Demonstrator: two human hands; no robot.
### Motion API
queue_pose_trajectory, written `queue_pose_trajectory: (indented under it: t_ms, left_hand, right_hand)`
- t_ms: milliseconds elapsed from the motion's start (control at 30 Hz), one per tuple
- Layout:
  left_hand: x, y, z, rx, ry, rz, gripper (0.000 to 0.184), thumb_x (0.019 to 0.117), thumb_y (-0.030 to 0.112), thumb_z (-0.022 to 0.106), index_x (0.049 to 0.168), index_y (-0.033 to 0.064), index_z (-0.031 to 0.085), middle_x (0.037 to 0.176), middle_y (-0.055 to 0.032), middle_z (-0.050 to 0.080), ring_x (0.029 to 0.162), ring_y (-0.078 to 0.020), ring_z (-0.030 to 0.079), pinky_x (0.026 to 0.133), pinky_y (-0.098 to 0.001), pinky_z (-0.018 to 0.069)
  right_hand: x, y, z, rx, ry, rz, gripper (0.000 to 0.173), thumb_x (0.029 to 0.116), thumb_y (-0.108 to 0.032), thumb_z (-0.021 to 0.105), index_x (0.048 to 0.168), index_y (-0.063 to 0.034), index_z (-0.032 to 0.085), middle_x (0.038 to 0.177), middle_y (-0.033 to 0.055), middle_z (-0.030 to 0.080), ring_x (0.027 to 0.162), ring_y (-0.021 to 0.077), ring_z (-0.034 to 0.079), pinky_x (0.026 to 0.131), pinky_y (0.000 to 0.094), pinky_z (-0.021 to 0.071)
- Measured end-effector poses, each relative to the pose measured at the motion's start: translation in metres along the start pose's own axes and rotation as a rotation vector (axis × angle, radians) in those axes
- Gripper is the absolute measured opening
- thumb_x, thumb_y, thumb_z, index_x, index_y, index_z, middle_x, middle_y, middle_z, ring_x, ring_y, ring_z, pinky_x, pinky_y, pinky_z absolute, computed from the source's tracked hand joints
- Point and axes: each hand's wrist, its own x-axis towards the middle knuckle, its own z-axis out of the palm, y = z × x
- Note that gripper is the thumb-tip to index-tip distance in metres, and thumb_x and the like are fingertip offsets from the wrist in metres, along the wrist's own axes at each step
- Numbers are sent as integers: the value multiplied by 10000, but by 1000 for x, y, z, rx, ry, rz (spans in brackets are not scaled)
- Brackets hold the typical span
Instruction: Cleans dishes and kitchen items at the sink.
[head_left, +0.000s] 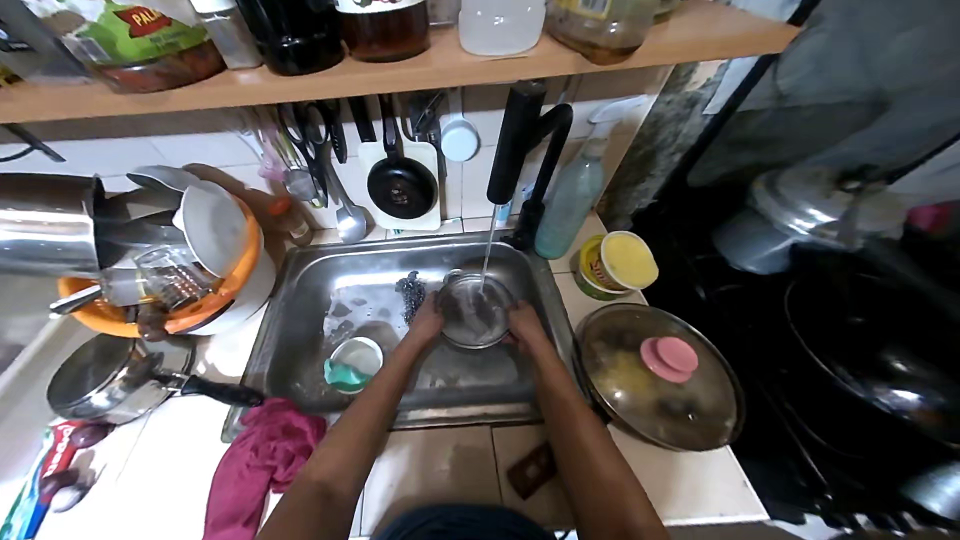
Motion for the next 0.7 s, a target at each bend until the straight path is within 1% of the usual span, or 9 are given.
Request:
queue_pose_trajectory:
  t_ms: [100,167,233,333,400,467,533,600,700]
  left_hand:
    - [3,2,15,419,-44,202,620,1057,140,510,1595,-38,257,1643,-293,253,1540,-439,231,1257,-522,222]
    - [9,5,25,497,-199,352,539,1098,262,462,1577,33,373,1671,-239,233,1560,-416,185,1268,-521,183]
    - [12,13,30,540,-245,305,611,1101,369,440,1595,27,326,1681,-259,173,1558,-441,165,1255,-577,165]
    - [20,24,39,624,-74,115,786,1086,545,339,1632,9,159,1684,-294,89,1568,-456,84,1256,-616,97]
    - [24,29,47,649,-59,193,749,1094,516,320,1648,53,119,1684,-305,33,1566,-480,-9,1246,-638,12]
    - [27,27,50,667,-144,443,624,1116,354,345,1631,31,209,1699,-243,112,1582,-422,5,1246,-618,-43]
    - [30,25,46,723,-162,571,597,1109,376,378,1632,108,274,1716,-170,118,1595,-362,10,1246,-611,-52]
    - [28,27,40,735,-30,410,691,1093,486,386,1646,111,215,1711,-216,67,1589,-391,0,1252,-609,-30]
    - [34,33,45,629,153,225,822,1076,546,370,1642,21,88,1677,-320,-38,1568,-467,-44,1256,-599,-20]
  right_hand:
    - [1,-1,4,-62,36,-14,388,1123,-210,396,1427,20,467,1228,270,603,944,315,680,789,441,579]
    - [5,4,7,-77,49,-55,384,1113,-174,399,1437,22,464,1232,276,607,956,326,676,809,459,572]
    - [1,3,9,-73,37,-73,395,1114,-160,398,1463,20,437,1264,281,595,998,336,662,841,467,557]
    - [-10,0,17,-5,-3,-69,408,1117,-179,421,1480,6,417,1286,269,586,1024,326,657,846,452,559]
    - [-8,0,22,76,-14,-79,401,1119,-204,432,1465,-2,433,1260,254,600,1022,313,654,844,445,559]
    - [-5,1,23,139,13,-112,395,1127,-207,406,1460,2,443,1244,249,602,1015,299,640,850,435,543]
    - [0,6,20,228,85,-163,401,1126,-171,394,1484,5,430,1300,263,587,1084,313,625,910,453,525]
    - [1,7,19,293,128,-179,400,1119,-123,385,1501,-2,402,1331,272,572,1114,326,622,926,466,525]
    - [-5,2,28,274,79,-162,368,1120,-148,402,1458,-11,443,1216,238,602,980,282,625,815,425,537]
